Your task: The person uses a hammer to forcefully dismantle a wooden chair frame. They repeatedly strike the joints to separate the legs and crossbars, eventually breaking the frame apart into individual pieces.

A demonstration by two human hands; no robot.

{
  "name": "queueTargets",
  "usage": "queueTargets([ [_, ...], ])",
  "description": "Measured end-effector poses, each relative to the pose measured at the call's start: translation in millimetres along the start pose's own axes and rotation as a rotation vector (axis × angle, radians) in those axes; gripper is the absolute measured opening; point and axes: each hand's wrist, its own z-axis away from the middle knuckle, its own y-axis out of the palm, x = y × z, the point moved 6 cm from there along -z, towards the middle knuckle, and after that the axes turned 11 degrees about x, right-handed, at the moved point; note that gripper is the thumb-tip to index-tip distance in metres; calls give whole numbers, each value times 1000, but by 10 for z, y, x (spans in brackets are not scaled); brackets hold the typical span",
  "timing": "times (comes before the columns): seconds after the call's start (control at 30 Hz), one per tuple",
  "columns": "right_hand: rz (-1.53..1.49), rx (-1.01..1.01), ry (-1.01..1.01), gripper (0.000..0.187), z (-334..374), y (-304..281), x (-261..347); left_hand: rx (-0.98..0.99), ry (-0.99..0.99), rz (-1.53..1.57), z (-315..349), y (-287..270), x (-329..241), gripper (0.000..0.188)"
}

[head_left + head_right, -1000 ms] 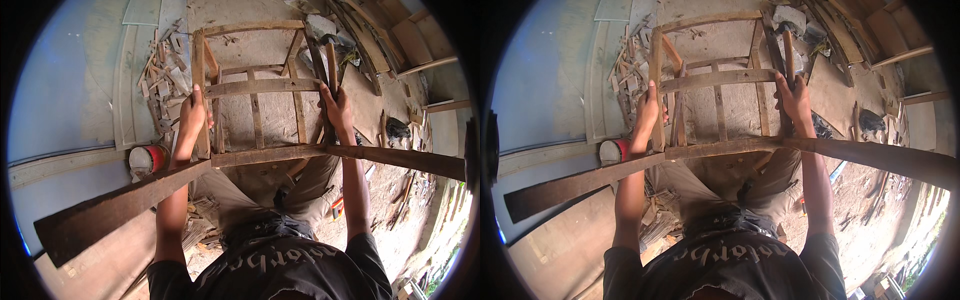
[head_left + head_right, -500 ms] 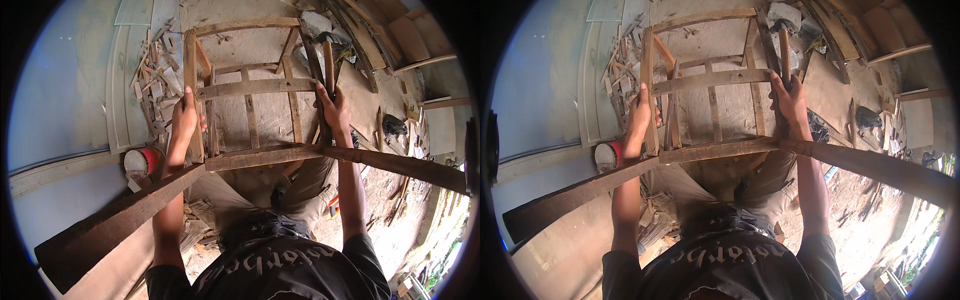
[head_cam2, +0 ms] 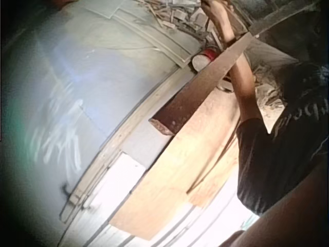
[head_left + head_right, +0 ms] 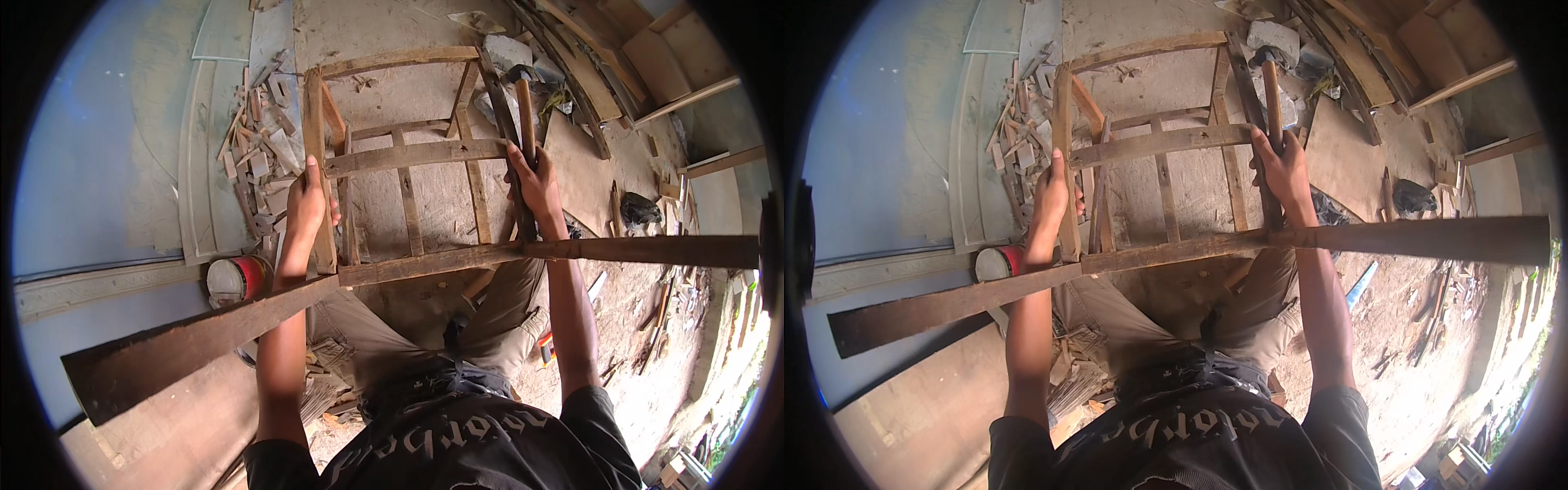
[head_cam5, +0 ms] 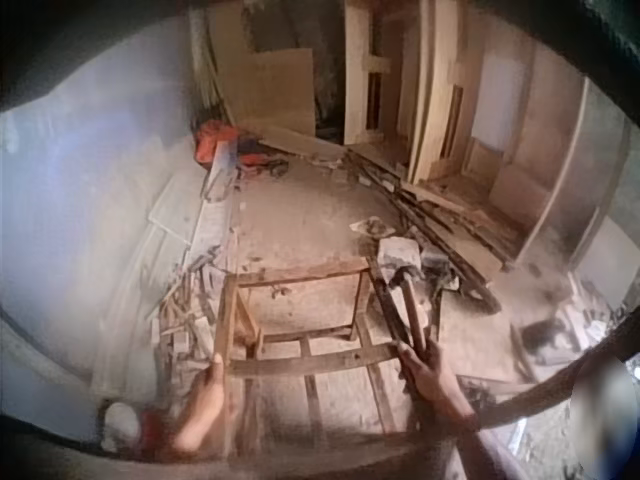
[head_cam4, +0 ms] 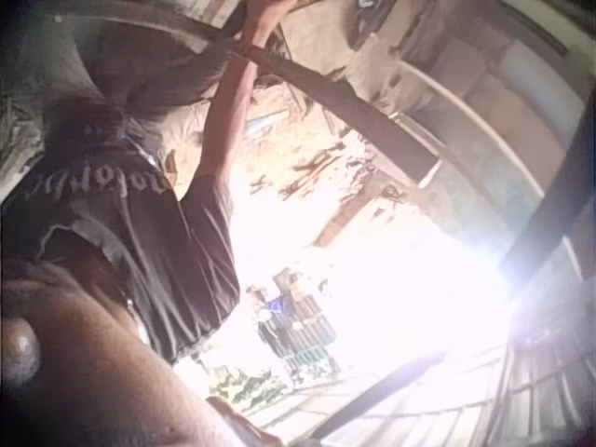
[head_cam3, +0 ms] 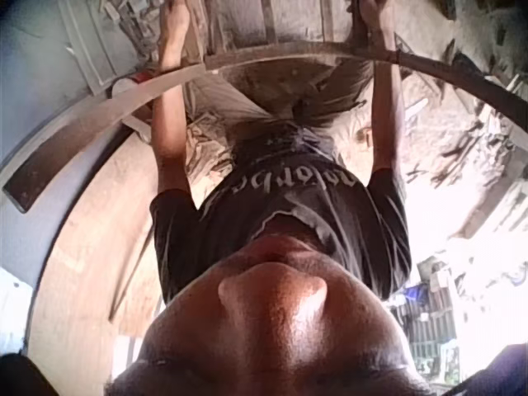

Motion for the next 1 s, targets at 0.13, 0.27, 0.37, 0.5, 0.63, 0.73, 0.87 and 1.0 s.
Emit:
queueTargets([
  [0.13,3,-27,23,47,96,-8,-47,17,3,7,21,-7,44,69],
  [0.27,35,-16,-15,51,-8,-10,-43,-11,48,-40,2,-35,21,70],
  [0.37,34,-44,-44,53,42,-24,-66,15,82,-64,-86,-76,61,72],
  [0.5,4,-37,3,56,-56,-107,-389,-148,229,-227,-317,-436,326,74],
  [0.63,293,-314,-83,55,372,-391,-481,-124,145,153,232,-344,592,66],
  [0.73,66,-257,-268,50,768,-341,-466,-268,284,568,546,-552,1303,48],
  [0.87,20,-200,96,50,946,-569,-895,-493,453,498,1199,-130,1380,26],
  [1.0,-3,-186,256,53,1132,-714,-987,-436,799,327,1787,517,1014,27],
])
